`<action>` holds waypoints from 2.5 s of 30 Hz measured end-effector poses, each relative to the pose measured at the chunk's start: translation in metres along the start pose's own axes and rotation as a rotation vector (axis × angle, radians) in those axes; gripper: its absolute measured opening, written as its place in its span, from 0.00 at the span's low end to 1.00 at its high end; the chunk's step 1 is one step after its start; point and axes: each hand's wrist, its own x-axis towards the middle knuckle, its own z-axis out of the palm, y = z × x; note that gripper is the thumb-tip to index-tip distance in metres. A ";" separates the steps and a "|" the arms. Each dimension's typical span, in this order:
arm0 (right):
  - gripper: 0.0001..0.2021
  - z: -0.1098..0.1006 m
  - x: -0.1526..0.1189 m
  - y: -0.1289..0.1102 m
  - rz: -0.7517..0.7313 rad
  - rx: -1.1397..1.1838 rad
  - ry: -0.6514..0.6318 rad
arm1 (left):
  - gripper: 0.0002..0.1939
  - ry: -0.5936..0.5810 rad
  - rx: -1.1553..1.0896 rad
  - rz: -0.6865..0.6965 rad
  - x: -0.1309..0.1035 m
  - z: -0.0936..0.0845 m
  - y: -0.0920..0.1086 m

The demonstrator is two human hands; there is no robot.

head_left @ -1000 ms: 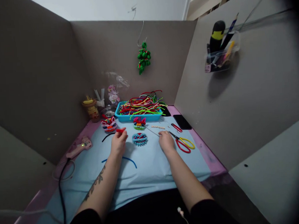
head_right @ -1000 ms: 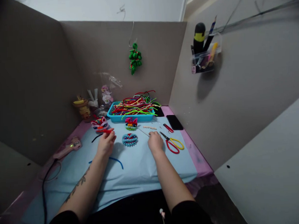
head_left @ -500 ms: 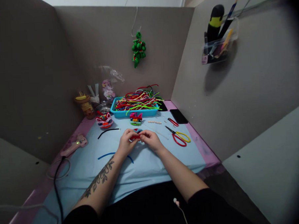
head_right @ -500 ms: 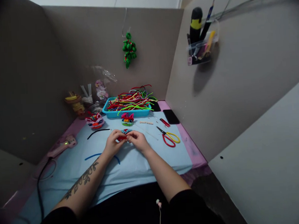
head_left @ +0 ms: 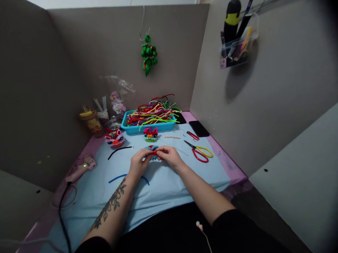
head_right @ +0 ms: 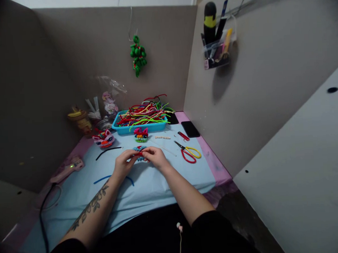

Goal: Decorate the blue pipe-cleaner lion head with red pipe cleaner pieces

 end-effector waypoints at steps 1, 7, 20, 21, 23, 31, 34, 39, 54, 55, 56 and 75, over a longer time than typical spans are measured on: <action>0.13 0.000 0.000 0.000 0.008 0.004 -0.011 | 0.06 -0.013 0.007 0.015 0.000 0.000 0.000; 0.11 0.000 -0.002 -0.002 -0.006 -0.001 -0.020 | 0.08 -0.071 0.112 0.095 -0.001 0.000 -0.008; 0.06 0.006 -0.010 0.000 -0.619 -0.461 0.085 | 0.08 -0.010 -0.266 -0.458 0.005 0.003 -0.004; 0.07 0.006 -0.011 0.000 -0.673 -0.506 0.069 | 0.10 -0.017 -0.306 -0.502 0.005 0.003 -0.004; 0.08 0.006 -0.013 -0.001 -0.753 -0.570 0.048 | 0.13 -0.046 -0.361 -0.570 0.005 0.002 -0.006; 0.10 0.005 -0.010 0.000 -0.585 -0.536 0.119 | 0.13 -0.031 -0.160 -0.333 0.003 0.001 -0.007; 0.08 0.004 -0.009 0.004 -0.467 -0.507 0.124 | 0.10 -0.028 -0.070 -0.183 0.001 0.002 -0.009; 0.06 0.004 -0.007 0.011 -0.389 -0.452 0.119 | 0.06 -0.032 0.045 0.067 -0.001 0.001 -0.009; 0.09 0.004 -0.013 0.005 -0.854 -0.628 0.012 | 0.14 -0.163 -0.469 -0.550 0.003 -0.002 -0.013; 0.09 0.003 -0.013 0.005 -0.867 -0.642 -0.016 | 0.15 -0.177 -0.517 -0.606 0.003 -0.003 -0.013; 0.09 0.003 -0.013 0.004 -0.878 -0.651 -0.045 | 0.15 -0.187 -0.554 -0.655 0.003 -0.003 -0.013; 0.08 0.003 -0.007 0.013 -0.358 -0.483 0.052 | 0.12 -0.056 -0.011 -0.078 -0.004 0.001 -0.004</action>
